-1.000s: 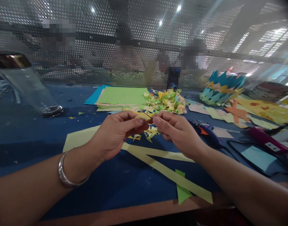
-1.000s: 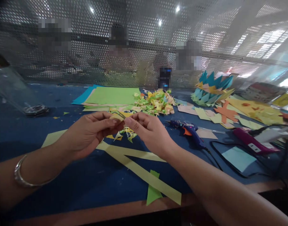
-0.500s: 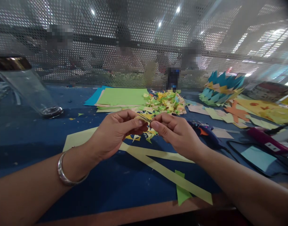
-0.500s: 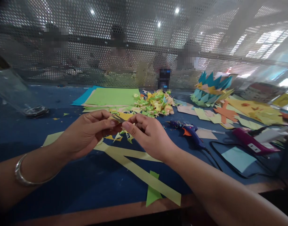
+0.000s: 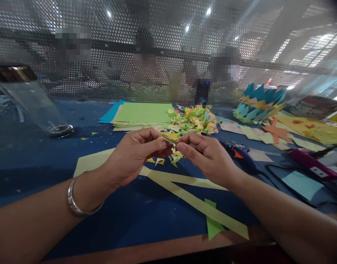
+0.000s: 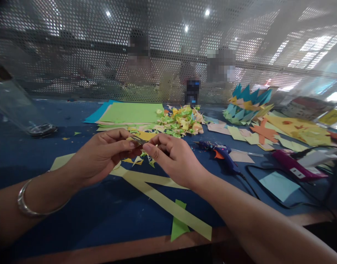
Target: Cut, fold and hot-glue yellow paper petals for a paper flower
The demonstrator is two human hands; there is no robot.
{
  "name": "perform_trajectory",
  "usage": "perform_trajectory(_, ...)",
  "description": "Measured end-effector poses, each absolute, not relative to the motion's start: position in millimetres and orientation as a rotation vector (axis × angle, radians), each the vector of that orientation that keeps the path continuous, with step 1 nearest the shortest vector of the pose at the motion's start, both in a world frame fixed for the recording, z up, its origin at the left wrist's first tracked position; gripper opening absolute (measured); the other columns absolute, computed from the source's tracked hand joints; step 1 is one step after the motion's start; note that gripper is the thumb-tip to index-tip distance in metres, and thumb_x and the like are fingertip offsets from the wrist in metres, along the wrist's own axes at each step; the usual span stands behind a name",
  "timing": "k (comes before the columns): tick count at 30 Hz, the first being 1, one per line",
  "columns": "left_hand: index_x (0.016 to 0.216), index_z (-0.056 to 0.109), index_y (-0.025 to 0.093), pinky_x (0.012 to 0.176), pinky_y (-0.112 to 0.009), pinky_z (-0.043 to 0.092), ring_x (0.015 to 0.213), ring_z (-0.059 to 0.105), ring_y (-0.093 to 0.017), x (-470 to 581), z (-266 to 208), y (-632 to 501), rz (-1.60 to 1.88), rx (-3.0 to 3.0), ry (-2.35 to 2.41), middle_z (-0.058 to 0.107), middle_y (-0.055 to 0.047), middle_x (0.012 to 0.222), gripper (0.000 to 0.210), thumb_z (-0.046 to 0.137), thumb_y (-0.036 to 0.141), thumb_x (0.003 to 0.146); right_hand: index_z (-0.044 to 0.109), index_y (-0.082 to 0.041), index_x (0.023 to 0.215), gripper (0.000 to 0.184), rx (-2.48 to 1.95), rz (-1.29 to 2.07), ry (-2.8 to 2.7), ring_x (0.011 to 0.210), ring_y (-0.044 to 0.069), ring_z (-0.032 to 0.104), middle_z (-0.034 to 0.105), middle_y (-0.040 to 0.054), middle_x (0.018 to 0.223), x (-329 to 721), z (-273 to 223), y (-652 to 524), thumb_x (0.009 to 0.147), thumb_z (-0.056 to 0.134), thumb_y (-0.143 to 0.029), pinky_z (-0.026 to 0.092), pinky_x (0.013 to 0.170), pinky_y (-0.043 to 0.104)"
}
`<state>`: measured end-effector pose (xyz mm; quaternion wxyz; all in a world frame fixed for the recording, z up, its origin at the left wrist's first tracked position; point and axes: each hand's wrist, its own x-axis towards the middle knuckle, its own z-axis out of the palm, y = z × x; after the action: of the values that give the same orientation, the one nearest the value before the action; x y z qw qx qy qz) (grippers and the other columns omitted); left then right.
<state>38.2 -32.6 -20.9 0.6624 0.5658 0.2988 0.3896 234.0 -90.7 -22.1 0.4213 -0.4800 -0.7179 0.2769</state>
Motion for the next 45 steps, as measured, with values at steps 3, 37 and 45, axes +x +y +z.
perform_trajectory(3, 0.07, 0.068, 0.021, 0.079, -0.025, 0.055, 0.078, 0.066, -0.013, 37.7, -20.9, -32.7, 0.876, 1.283, 0.675, 0.07, 0.001, 0.078, 0.014, 0.08, 0.027, 0.076, 0.061, -0.018, 0.088, 0.029, -1.214, 0.661, -1.815, 0.052, 0.008, 0.035, 0.041, -0.0071, 0.059, 234.1, -22.5, -90.7, 0.097, 0.057, -0.046, 0.028, 0.05, 0.025)
perform_trajectory(37, 0.092, 0.071, 0.026, 0.058, -0.03, 0.036, 0.075, 0.066, -0.025, -13.2, 6.3, 17.7, -0.12, 2.536, 1.207, 0.075, -0.008, 0.096, 0.034, 0.073, 0.053, 0.07, 0.06, -0.021, 0.087, 0.032, -1.957, 0.121, -2.19, 0.054, 0.014, 0.048, 0.063, 0.0029, 0.068, 245.3, -35.9, -72.3, 0.092, 0.052, -0.051, 0.025, 0.049, 0.029)
perform_trajectory(45, 0.094, 0.066, 0.023, 0.055, -0.029, 0.037, 0.066, 0.063, -0.022, -7.2, 9.9, 12.8, -0.241, 2.428, 1.175, 0.07, -0.005, 0.079, 0.027, 0.069, 0.04, 0.074, 0.061, -0.021, 0.093, 0.032, -2.041, -0.06, -2.255, 0.057, 0.016, 0.052, 0.066, 0.004, 0.07, 239.1, -32.4, -78.3, 0.094, 0.05, -0.051, 0.02, 0.049, 0.029)
